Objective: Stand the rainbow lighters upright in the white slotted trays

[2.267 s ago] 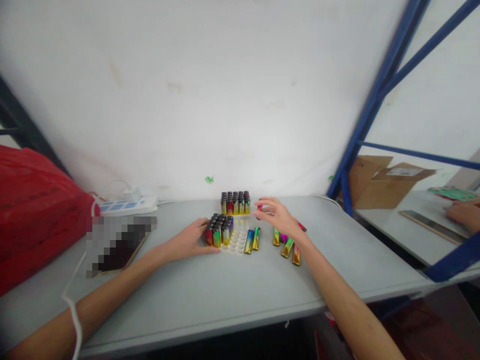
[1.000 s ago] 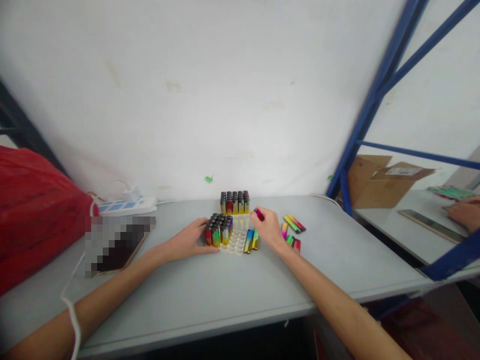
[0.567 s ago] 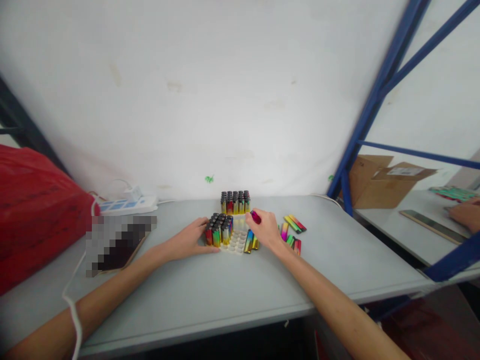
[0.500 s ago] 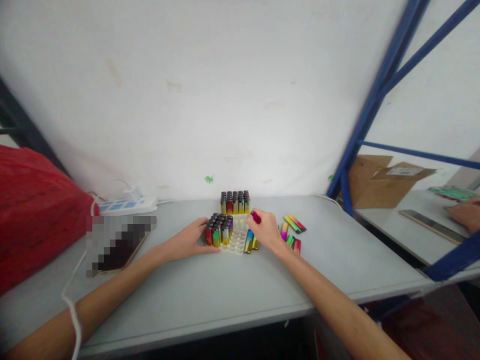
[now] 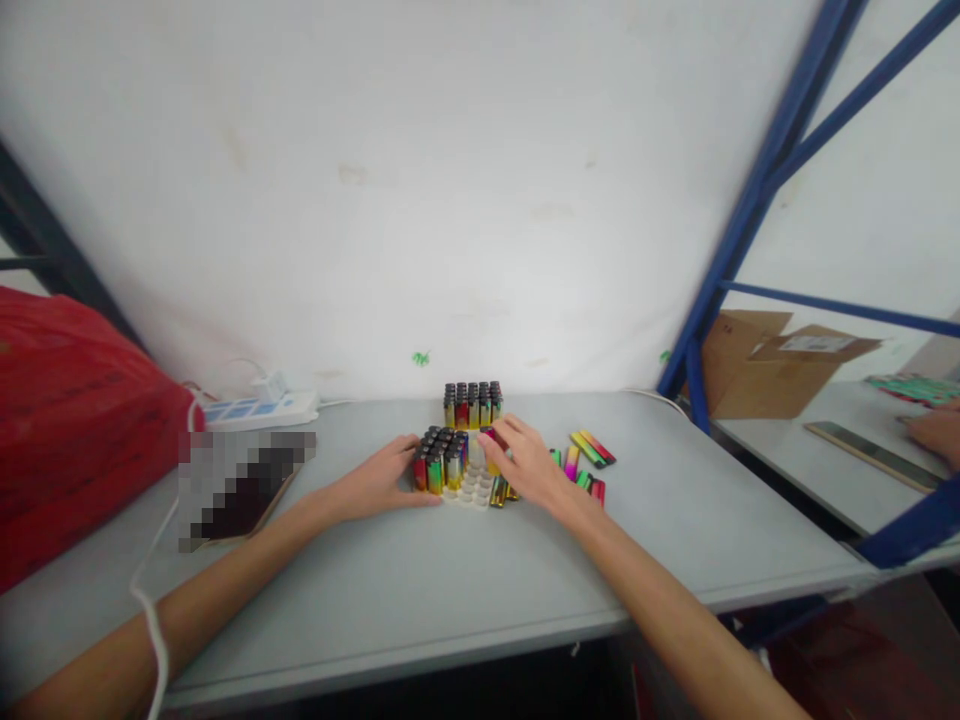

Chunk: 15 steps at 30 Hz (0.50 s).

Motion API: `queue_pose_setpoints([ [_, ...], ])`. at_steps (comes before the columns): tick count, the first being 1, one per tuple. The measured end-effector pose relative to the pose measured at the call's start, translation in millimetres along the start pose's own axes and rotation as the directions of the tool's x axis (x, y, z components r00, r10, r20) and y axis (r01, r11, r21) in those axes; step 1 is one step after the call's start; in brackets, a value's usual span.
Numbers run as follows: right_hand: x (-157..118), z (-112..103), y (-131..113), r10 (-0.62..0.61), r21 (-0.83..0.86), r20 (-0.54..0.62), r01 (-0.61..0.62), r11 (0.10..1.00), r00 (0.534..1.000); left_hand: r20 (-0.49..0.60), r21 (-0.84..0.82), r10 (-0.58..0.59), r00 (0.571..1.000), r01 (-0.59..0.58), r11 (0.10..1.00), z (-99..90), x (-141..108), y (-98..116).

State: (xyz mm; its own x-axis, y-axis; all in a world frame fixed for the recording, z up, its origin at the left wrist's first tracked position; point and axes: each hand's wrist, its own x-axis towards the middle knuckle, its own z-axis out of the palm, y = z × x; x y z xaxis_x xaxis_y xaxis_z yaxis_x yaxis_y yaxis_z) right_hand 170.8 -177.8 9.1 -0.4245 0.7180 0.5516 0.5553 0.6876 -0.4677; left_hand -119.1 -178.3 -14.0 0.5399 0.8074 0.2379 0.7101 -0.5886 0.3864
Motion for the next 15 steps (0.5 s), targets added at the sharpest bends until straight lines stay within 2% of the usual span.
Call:
queue_pose_setpoints([
  [4, -3.6, 3.5, -7.4, 0.003, 0.064, 0.167, -0.014, 0.998, 0.986, -0.004, 0.004, 0.021, 1.0, -0.021, 1.0, 0.9, -0.3, -1.2],
  [9, -6.1, 11.0, -12.6, -0.025, 0.121, 0.212, 0.0, 0.993, 0.977, 0.013, 0.033, 0.011, 1.0, -0.012, 0.999, 0.4, -0.1, -1.0],
  [12, -6.5, 16.7, -11.4, -0.076, 0.069, 0.275, 0.059, 0.996, 0.958, 0.004, 0.013, 0.009, 1.0, -0.009, 1.0, -0.1, 0.0, 0.1],
  [15, -6.5, 22.5, -10.1, -0.093, -0.066, 0.308, 0.118, 0.991, 0.947, 0.004, 0.018, 0.006, 1.0, -0.006, 1.0, 0.1, 0.2, 1.0],
])
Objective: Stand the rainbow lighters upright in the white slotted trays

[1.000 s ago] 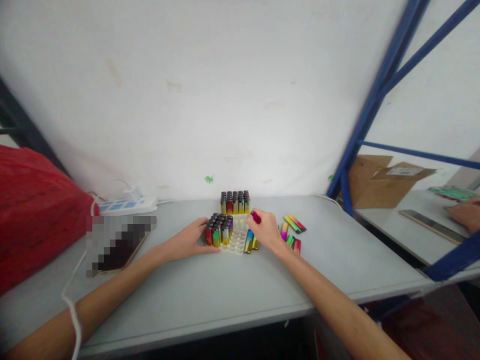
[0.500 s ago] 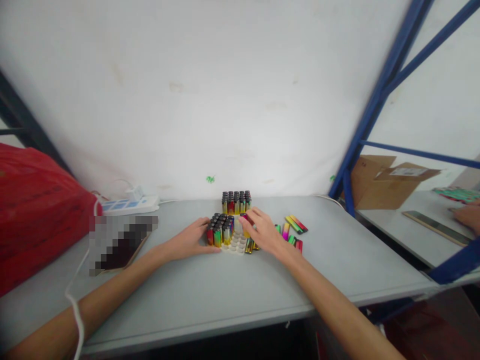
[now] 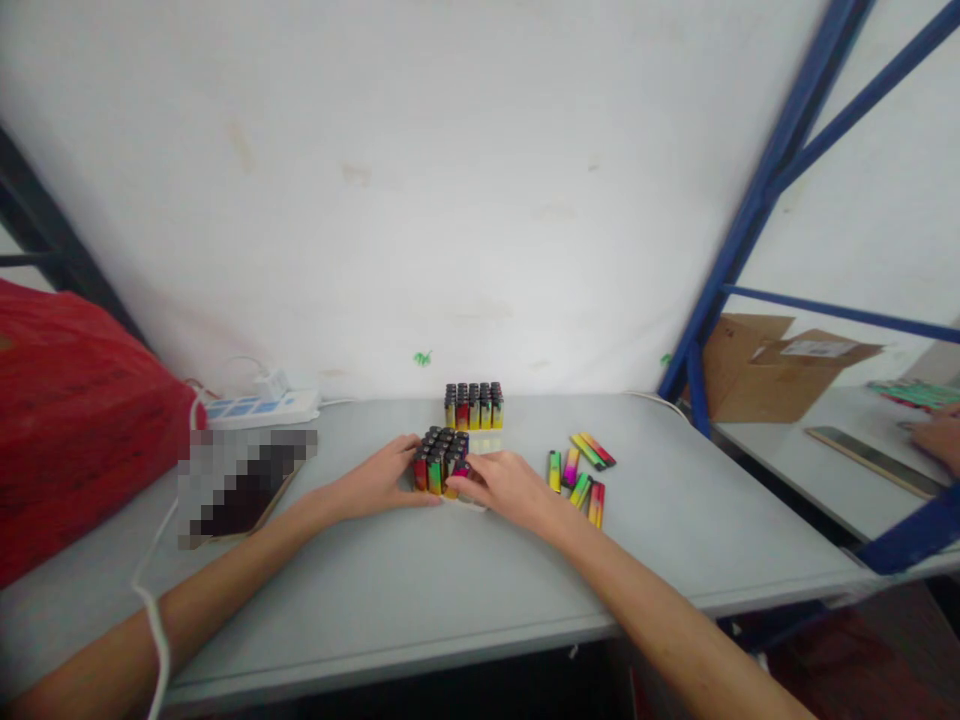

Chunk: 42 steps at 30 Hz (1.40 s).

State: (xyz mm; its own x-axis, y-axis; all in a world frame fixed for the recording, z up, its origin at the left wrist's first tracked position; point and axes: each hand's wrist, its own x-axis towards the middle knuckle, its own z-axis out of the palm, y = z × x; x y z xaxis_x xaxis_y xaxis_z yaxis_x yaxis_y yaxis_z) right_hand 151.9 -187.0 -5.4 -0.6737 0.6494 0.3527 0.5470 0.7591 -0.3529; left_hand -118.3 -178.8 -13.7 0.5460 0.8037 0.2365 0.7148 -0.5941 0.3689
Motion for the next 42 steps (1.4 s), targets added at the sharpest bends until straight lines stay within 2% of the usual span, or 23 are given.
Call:
queue_pose_setpoints([
  [4, 2.0, 3.6, -2.0, 0.045, -0.154, 0.015, -0.042, 0.987, 0.999, -0.015, 0.01, 0.006, 1.0, -0.006, 1.0, 0.4, -0.3, -0.7],
  [9, 3.1, 3.7, -3.8, 0.091, -0.14, 0.074, -0.08, 0.987, 0.993, -0.018, -0.001, 0.016, 1.0, -0.016, 1.0, 0.1, -1.1, -3.3],
  [16, 4.6, 10.0, -9.4, 0.152, -0.129, 0.038, -0.146, 0.981, 0.988, -0.007, -0.001, 0.017, 1.0, -0.017, 1.0, -0.6, -1.2, -5.0],
  [20, 3.6, -3.9, -4.5, 0.159, -0.131, -0.04, -0.163, 0.978, 0.987, 0.004, 0.009, 0.021, 1.0, -0.021, 1.0, -1.2, -0.9, -4.2],
  [22, 0.2, -16.4, 7.2, 0.185, -0.152, -0.115, -0.201, 0.968, 0.976, 0.011, 0.026, 0.01, 1.0, -0.011, 1.0, -1.1, -0.7, -3.6],
  [24, -6.2, -29.0, 23.6, 0.196, -0.171, -0.143, -0.219, 0.961, 0.97, 0.014, 0.034, 0.007, 1.0, -0.007, 0.999, -0.9, -0.3, -3.1],
  [29, -27.0, -46.2, 57.9, 0.159, -0.175, 0.015, -0.154, 0.973, 0.987, 0.023, 0.032, 0.003, 1.0, -0.004, 0.999, -1.0, 0.5, -1.8],
  [33, -33.8, -46.9, 60.8, 0.223, -0.184, 0.144, -0.196, 0.963, 0.964, 0.031, 0.03, -0.005, 1.0, 0.004, 1.0, -2.5, 0.4, 0.8],
  [37, -32.2, -46.0, 58.1, 0.178, -0.12, 0.155, -0.161, 0.98, 0.972, 0.032, 0.015, -0.005, 0.999, 0.005, 1.0, -4.0, 0.1, 3.5],
  [40, -30.5, -43.8, 58.8, 0.153, 0.002, 0.094, -0.154, 0.988, 0.984, 0.029, -0.002, -0.008, 1.0, 0.008, 1.0, -4.3, 0.3, 4.1],
  [42, -28.4, -40.4, 59.1, 0.18, 0.118, 0.026, -0.182, 0.976, 0.983, 0.03, -0.006, -0.011, 0.999, 0.011, 1.0, -4.2, 0.6, 3.8],
])
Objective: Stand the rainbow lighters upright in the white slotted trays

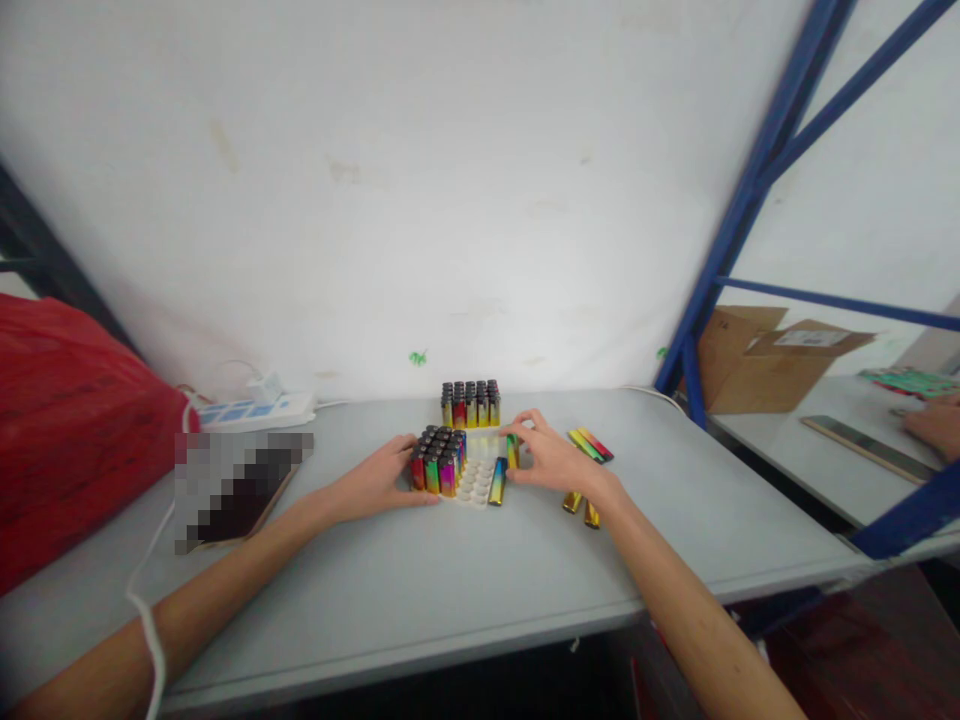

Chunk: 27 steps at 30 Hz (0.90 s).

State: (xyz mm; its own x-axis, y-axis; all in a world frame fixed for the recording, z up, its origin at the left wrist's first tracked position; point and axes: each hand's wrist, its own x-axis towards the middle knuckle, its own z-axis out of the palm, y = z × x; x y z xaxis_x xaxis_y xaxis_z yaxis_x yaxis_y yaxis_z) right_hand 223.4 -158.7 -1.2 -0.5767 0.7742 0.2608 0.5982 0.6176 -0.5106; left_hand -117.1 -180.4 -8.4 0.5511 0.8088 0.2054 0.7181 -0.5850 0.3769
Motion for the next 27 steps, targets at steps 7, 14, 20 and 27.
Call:
queue_pose_setpoints([
  [7, 11.9, 13.9, -9.0, 0.163, 0.422, -0.248, -0.045, 0.905, 0.955, -0.011, 0.031, 0.021, 1.0, -0.02, 0.999, 1.4, 0.5, -2.9],
  [14, 17.8, 16.2, -17.5, 0.236, 0.668, -0.195, -0.048, 0.743, 0.952, -0.013, 0.006, 0.017, 1.0, -0.017, 1.0, 1.5, 0.0, -1.3],
  [20, 19.1, 18.5, -26.3, 0.261, 0.656, -0.131, -0.114, 0.746, 0.956, -0.007, 0.008, 0.015, 1.0, -0.015, 1.0, 1.9, 0.5, -2.7],
  [27, 20.0, 28.5, -33.8, 0.429, 0.692, 0.041, -0.335, 0.64, 0.902, -0.015, 0.002, 0.017, 1.0, -0.017, 1.0, 2.2, 0.4, -2.6],
])
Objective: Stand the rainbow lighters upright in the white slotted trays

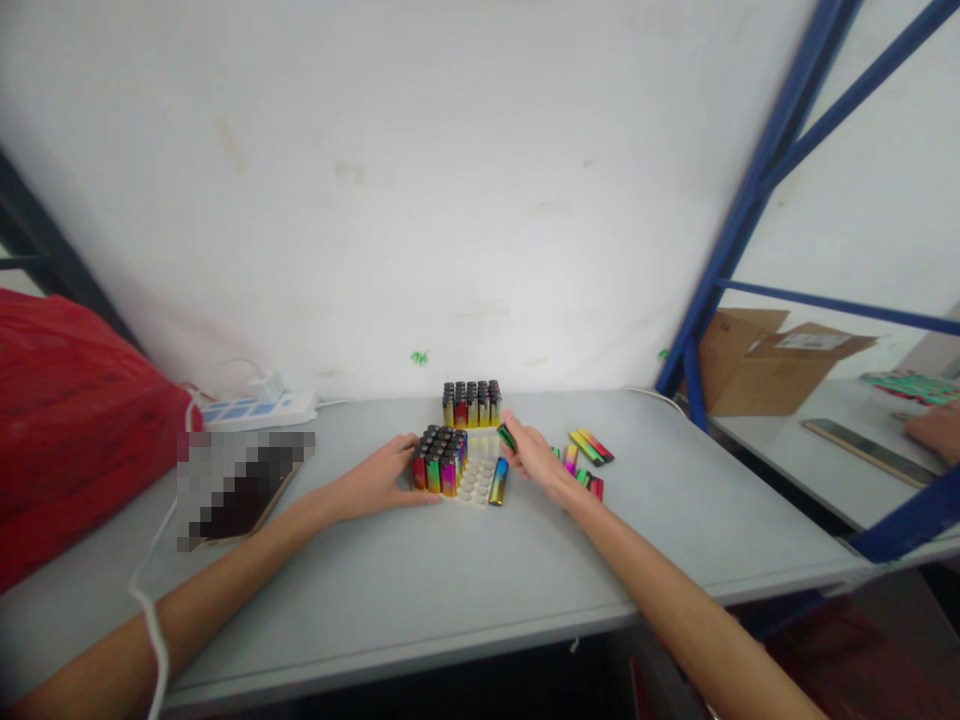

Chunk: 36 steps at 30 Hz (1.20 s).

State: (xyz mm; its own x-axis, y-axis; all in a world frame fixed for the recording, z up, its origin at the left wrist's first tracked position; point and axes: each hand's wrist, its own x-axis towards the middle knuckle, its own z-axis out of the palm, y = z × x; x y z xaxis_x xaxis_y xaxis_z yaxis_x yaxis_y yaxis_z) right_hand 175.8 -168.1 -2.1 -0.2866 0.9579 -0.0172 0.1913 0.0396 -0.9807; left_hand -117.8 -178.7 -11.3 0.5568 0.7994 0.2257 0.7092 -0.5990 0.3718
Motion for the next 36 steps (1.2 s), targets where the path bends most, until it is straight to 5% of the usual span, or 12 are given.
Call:
queue_pose_setpoints([
  [6, -0.8, 9.4, -2.5, -0.043, -0.021, -0.07, 0.042, 0.999, 0.997, -0.007, 0.0, 0.013, 1.0, -0.013, 1.0, -0.1, -0.3, -0.9],
  [15, 2.8, 8.5, 3.9, -0.017, -0.075, -0.014, 0.016, 0.997, 1.0, -0.011, 0.004, 0.008, 1.0, -0.008, 1.0, -0.5, -0.6, -0.7],
  [19, 1.9, 10.1, 5.6, -0.173, -0.16, -0.002, 0.17, 0.972, 0.985, 0.002, 0.006, -0.009, 1.0, 0.009, 1.0, -0.7, -0.4, -0.1],
  [25, -0.3, 7.8, 3.7, -0.421, -0.402, 0.046, 0.403, 0.822, 0.906, -0.022, -0.004, 0.013, 1.0, -0.013, 1.0, 1.3, -0.8, -2.0],
  [31, 0.0, 9.5, 4.9, -0.452, -0.322, -0.059, 0.411, 0.853, 0.89, -0.015, 0.027, 0.014, 1.0, -0.013, 1.0, 1.9, -1.0, -2.2],
  [36, 4.3, 16.4, 6.5, -0.447, -0.368, -0.032, 0.405, 0.837, 0.894, 0.006, 0.03, -0.001, 1.0, 0.001, 1.0, 1.1, -0.4, -0.2],
])
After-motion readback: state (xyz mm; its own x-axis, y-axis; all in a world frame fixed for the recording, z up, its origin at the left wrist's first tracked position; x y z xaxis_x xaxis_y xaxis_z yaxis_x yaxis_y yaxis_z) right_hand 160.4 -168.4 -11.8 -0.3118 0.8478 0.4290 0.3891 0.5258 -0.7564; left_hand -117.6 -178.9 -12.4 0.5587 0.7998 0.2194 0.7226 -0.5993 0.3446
